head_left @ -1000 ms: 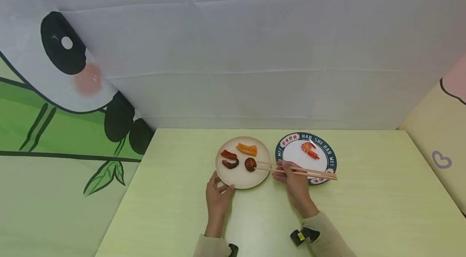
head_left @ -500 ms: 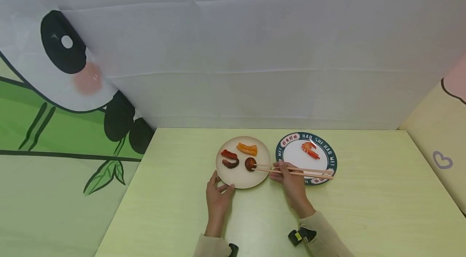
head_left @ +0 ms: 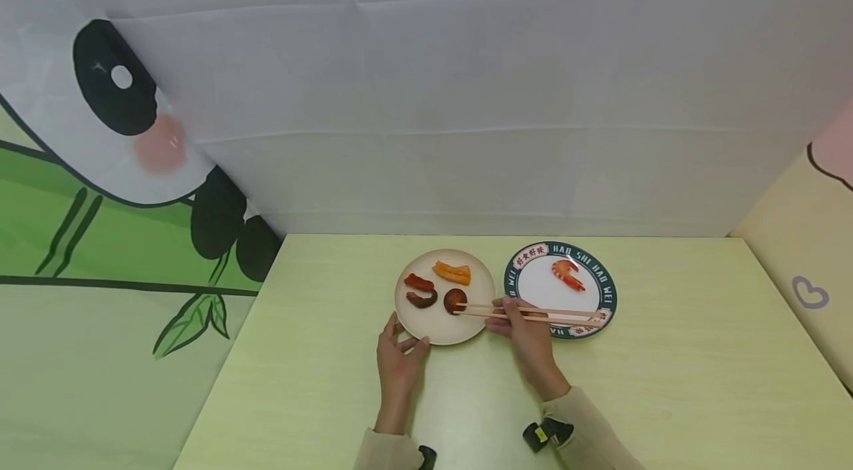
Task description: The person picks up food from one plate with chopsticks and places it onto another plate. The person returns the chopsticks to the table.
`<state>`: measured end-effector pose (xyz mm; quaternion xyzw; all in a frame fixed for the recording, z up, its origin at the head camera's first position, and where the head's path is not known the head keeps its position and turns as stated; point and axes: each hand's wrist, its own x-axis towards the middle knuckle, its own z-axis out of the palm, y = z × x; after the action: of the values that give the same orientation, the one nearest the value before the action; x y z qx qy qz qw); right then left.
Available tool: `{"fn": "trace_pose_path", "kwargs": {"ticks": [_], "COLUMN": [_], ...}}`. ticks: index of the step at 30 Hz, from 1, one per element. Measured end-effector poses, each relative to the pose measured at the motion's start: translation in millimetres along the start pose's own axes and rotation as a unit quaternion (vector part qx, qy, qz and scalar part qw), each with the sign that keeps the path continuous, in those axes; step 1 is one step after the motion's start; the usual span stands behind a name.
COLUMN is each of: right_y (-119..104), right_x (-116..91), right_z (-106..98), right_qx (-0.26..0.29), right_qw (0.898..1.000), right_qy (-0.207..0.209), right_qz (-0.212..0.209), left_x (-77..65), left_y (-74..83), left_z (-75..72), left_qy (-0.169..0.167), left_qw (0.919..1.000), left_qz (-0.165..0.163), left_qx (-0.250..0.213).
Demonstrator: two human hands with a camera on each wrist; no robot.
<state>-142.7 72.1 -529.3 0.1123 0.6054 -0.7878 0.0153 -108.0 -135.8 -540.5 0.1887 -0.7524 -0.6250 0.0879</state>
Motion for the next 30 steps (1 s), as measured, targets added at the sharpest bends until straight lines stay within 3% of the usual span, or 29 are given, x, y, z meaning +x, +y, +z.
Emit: {"fn": "trace_pose_path", "kwargs": {"ticks": [17, 26, 30], "right_y": [-11, -13, -10], "right_x": [8, 18, 18], "right_z": [-13, -16, -14], "right_qx": [-0.017, -0.012, -0.018], "right_qw": [1.0, 0.999, 0.999], "right_qy": [-0.014, -0.025, -0.021], "right_qz": [-0.021, 0.031, 0.035], "left_x": [-0.6, -1.0, -1.0], "left_y": [1.4, 0.9, 0.7], "left_z": [-0.3, -0.9, -0.4], "left_qy": [0.001, -0.003, -0.001], "left_qw": [1.0, 0.9999, 1.0], "left_qz": [0.001, 0.009, 0.008], "left_qx": [-0.004, -0.006, -0.006]}}
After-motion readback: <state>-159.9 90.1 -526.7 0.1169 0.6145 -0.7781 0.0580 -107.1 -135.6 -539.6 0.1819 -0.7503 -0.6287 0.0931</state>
